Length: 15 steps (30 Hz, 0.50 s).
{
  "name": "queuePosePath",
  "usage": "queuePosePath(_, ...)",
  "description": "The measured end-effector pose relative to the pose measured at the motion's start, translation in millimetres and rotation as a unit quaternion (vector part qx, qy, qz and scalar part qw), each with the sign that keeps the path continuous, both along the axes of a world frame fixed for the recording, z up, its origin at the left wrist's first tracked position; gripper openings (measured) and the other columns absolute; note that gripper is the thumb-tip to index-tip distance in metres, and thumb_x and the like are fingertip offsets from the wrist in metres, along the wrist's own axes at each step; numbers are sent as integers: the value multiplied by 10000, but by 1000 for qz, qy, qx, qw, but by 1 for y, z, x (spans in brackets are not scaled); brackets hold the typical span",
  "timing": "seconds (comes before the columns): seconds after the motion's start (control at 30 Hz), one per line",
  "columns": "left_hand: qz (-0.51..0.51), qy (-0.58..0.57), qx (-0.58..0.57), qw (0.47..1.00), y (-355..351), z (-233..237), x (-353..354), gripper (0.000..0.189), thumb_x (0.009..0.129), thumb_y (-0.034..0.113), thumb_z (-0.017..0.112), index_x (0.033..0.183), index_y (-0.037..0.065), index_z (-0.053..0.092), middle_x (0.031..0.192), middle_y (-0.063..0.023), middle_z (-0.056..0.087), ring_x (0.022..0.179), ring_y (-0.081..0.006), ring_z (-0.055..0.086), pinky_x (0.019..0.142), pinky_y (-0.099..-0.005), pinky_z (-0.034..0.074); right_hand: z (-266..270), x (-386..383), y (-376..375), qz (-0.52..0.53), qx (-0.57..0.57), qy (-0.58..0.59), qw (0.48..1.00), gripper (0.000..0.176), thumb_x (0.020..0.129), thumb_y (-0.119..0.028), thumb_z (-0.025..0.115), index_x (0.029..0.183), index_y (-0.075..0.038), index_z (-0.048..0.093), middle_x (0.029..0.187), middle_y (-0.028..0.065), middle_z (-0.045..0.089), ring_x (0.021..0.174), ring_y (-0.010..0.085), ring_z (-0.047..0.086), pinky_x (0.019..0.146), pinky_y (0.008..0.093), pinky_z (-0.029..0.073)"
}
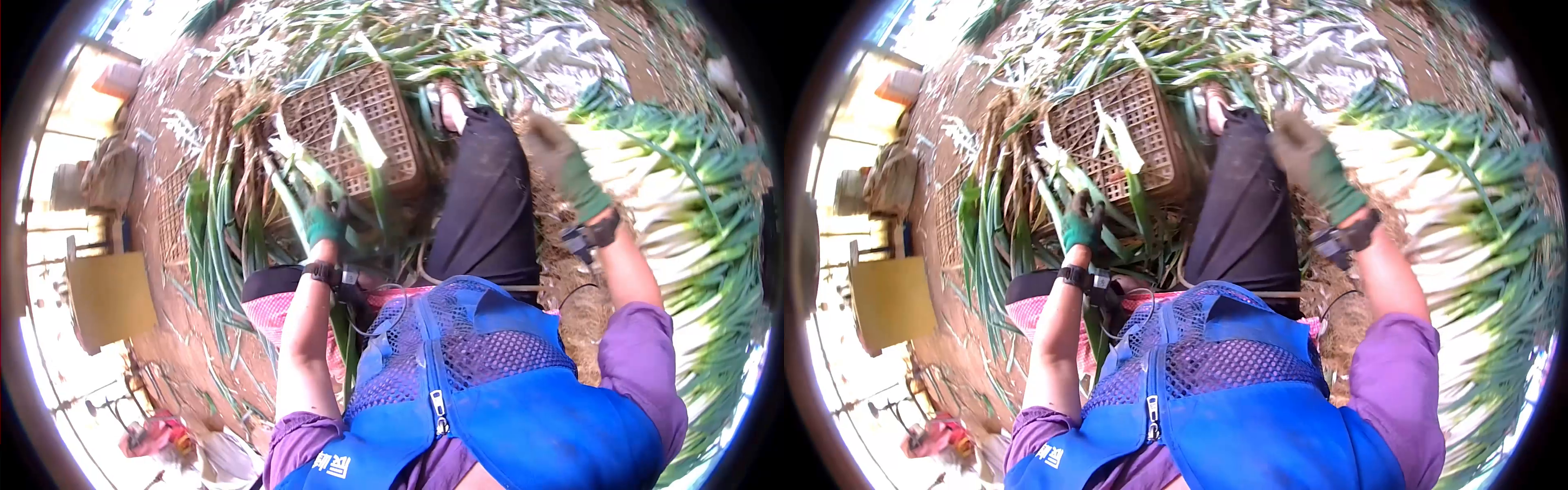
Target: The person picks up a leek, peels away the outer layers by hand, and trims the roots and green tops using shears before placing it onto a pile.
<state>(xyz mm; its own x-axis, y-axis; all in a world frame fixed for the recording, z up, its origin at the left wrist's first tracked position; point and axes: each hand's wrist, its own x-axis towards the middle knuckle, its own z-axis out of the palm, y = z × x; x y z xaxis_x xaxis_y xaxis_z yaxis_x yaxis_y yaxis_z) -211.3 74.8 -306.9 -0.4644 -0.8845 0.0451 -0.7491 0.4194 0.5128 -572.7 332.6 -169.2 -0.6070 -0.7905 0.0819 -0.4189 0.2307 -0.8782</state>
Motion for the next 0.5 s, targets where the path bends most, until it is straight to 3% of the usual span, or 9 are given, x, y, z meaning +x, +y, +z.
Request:
queuePosePath(0.07,111,-73,-103,986,-17,14,12,686,777,353,749,1350,59,513,1271,-236,580,1171,-389,554,996,-456,454,-42,40,-50,179,-60,161,969,384,904,-196,662,1245,-31,599,1161,177,678,1060,284,663,911,353,527)
queuePosePath(0.1,135,-87,-93,983,-28,8,23,738,793,435,693,1361,25,460,1331,-246,524,1254,-406,474,1056,-453,391,-48,68,-68,201,0,147,969,421,893,-232,665,1246,-15,593,1172,206,664,1084,326,647,935,369,514)
queuePosePath(0.13,200,-106,-123,966,-40,-22,37,759,747,453,736,1314,6,500,1252,-246,594,1180,-386,563,1002,-446,452,-53,96,-83,222,62,134,964,461,882,-268,669,1246,2,586,1184,235,649,1107,369,632,958,385,501)
queuePosePath(0.17,218,-25,73,973,-47,-21,46,751,723,445,752,1280,-4,523,1189,-244,631,1112,-377,610,949,-441,487,-74,116,-100,250,81,79,962,491,871,-301,674,1243,6,578,1183,247,643,1119,383,621,964,395,492)
queuePosePath(0.2,226,62,264,936,-54,-18,54,743,698,438,769,1246,-13,546,1127,-241,667,1043,-369,657,896,-437,522,-92,133,-116,278,101,25,955,523,860,-333,678,1239,10,570,1183,260,636,1130,398,610,970,406,484)
queuePosePath(0.23,198,43,265,942,-78,-79,84,673,679,384,781,1181,-17,582,1004,-217,705,891,-337,701,780,-421,556,-94,151,-128,260,150,12,954,533,856,-338,681,1241,10,560,1182,268,632,1132,401,607,963,415,482)
queuePosePath(0.3,197,32,252,947,-77,-77,90,589,705,322,758,1171,1,593,977,-188,703,878,-283,690,768,-391,553,-113,170,-152,223,203,-33,953,546,834,-336,697,1242,-7,543,1149,284,625,1092,418,608,931,443,484)
queuePosePath(0.4,171,196,330,908,-66,-40,86,440,752,202,717,1135,14,610,841,-91,678,694,-191,639,610,-352,536,-127,185,-179,150,85,3,985,436,859,-291,699,1183,-22,585,1005,259,645,917,386,642,819,435,496)
queuePosePath(0.5,182,225,386,876,-61,32,82,428,780,205,711,1151,13,618,843,-55,667,713,-151,624,634,-307,526,-134,185,-203,159,33,37,986,418,848,-238,694,1187,-19,589,973,256,648,892,385,641,804,428,504)
